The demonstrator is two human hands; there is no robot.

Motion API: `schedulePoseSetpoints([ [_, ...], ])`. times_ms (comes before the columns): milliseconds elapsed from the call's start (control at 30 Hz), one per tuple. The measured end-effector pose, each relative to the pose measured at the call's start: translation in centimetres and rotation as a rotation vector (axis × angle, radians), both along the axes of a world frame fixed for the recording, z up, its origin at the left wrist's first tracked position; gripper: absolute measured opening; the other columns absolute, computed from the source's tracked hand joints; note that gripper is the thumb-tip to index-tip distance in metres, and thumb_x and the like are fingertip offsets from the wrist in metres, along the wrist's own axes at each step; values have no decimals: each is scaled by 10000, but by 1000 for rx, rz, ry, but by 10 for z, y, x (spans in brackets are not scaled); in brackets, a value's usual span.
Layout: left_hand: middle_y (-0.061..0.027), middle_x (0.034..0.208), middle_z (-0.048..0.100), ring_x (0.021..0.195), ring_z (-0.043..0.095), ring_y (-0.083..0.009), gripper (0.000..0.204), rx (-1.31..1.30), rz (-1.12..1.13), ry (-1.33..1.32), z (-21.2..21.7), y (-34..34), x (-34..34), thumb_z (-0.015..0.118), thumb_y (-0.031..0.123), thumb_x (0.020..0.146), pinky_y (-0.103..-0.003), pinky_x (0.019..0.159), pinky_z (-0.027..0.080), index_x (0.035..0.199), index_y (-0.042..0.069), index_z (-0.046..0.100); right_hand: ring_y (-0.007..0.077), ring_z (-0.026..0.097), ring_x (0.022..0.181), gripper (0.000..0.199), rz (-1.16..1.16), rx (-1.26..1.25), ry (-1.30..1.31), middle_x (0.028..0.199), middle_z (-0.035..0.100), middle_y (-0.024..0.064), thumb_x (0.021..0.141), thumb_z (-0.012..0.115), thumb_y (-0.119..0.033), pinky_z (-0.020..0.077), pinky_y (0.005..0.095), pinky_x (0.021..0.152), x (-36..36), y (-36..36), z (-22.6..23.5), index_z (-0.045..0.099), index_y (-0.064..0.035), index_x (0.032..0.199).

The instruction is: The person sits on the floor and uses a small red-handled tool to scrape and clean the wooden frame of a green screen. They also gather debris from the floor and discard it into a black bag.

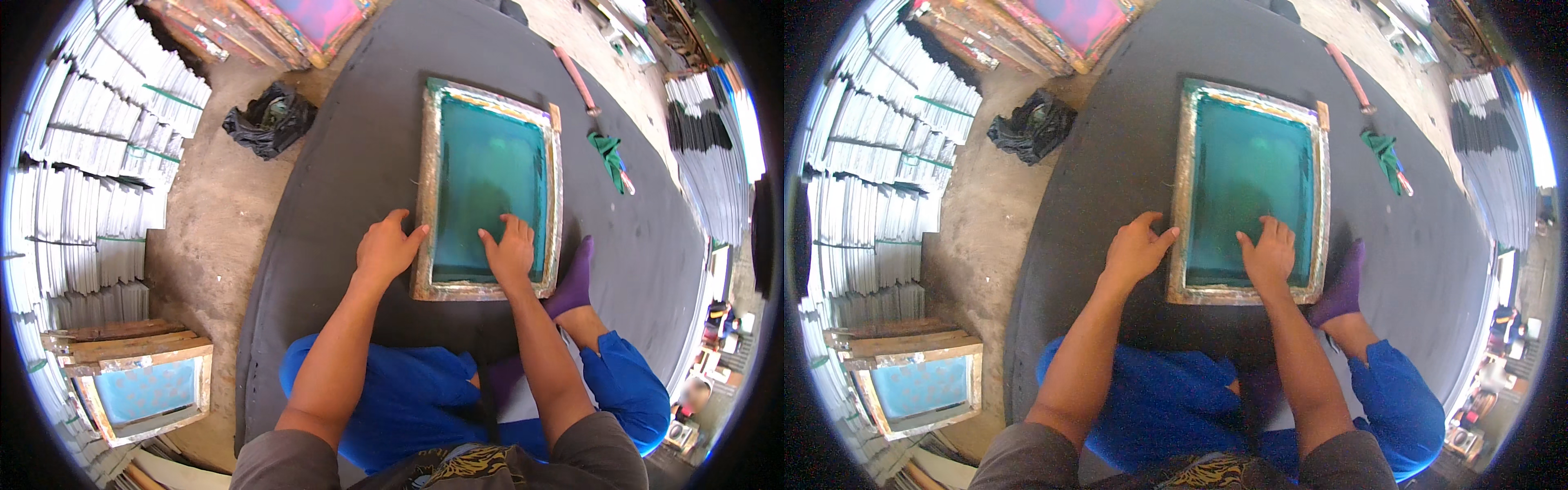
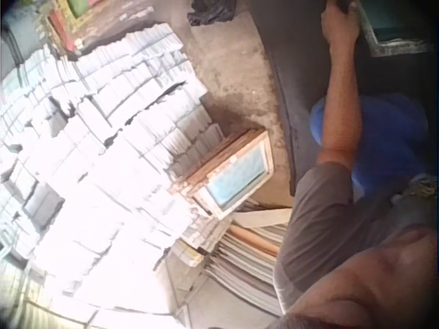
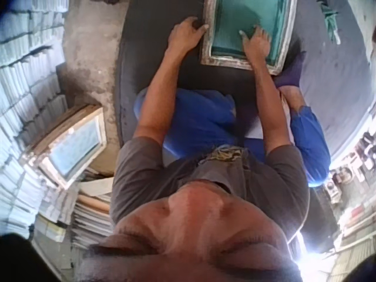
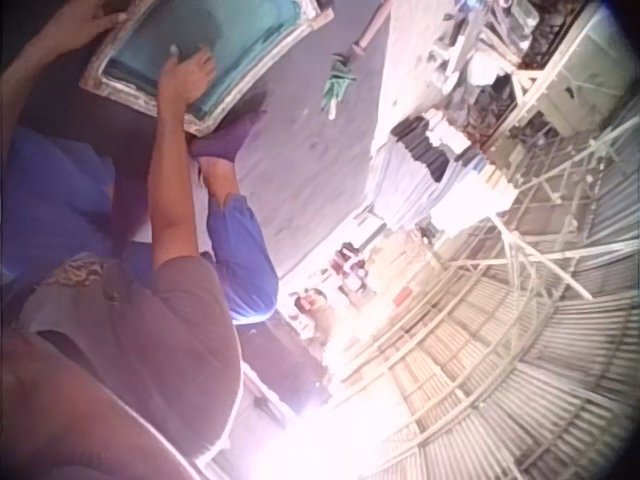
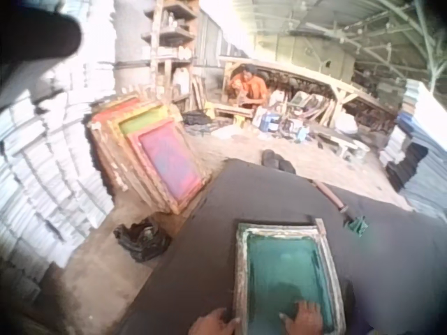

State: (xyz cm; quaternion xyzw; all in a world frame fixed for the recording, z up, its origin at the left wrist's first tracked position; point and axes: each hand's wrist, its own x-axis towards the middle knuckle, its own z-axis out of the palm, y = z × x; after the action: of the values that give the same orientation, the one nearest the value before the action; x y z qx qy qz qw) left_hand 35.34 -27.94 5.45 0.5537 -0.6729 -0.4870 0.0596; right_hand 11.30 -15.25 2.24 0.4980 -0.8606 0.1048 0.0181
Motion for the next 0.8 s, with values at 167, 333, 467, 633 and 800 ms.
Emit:
schedulePoseSetpoints([
  [167, -239, 1049, 764, 1008, 746, -434, 716, -84, -108, -115, -6, 19, -13, 779, 476, 918, -509, 860, 579, 1446, 45, 559, 401, 623, 1095, 514, -121, 5, -64, 1145, 629, 171, 847, 861, -287, 533, 514, 884, -13, 31, -3, 615, -74, 1244],
  [333, -252, 1082, 755, 1044, 730, -449, 630, -57, -126, -82, -7, 18, -17, 779, 407, 934, -555, 871, 577, 1376, 38, 524, 408, 648, 1026, 424, -163, -26, -169, 1085, 649, 168, 880, 824, -214, 541, 521, 860, -23, 32, -9, 617, -76, 1223],
  [467, -272, 1014, 747, 995, 738, -463, 646, -49, -105, -19, -13, 15, -14, 816, 348, 913, -513, 856, 574, 1389, 9, 541, 407, 658, 1007, 320, -170, -42, -221, 1064, 657, 170, 938, 745, -148, 543, 522, 853, -29, 30, -15, 623, -74, 1225],
  [633, -265, 953, 756, 955, 747, -458, 605, 56, -182, -217, -3, 4, -8, 787, 501, 902, -519, 828, 581, 1157, -40, 698, 406, 656, 1009, 268, 41, -95, -187, 1070, 640, 174, 987, 665, -114, 549, 504, 839, -16, 35, 10, 641, -70, 1251],
  [800, -243, 951, 774, 949, 761, -430, 710, 84, -526, -472, 20, 18, -20, 724, 680, 868, -521, 820, 601, 964, -20, 787, 403, 654, 1002, 327, 115, 83, -415, 1079, 606, 174, 983, 696, -194, 556, 492, 826, 9, 77, 36, 642, -42, 1267],
])
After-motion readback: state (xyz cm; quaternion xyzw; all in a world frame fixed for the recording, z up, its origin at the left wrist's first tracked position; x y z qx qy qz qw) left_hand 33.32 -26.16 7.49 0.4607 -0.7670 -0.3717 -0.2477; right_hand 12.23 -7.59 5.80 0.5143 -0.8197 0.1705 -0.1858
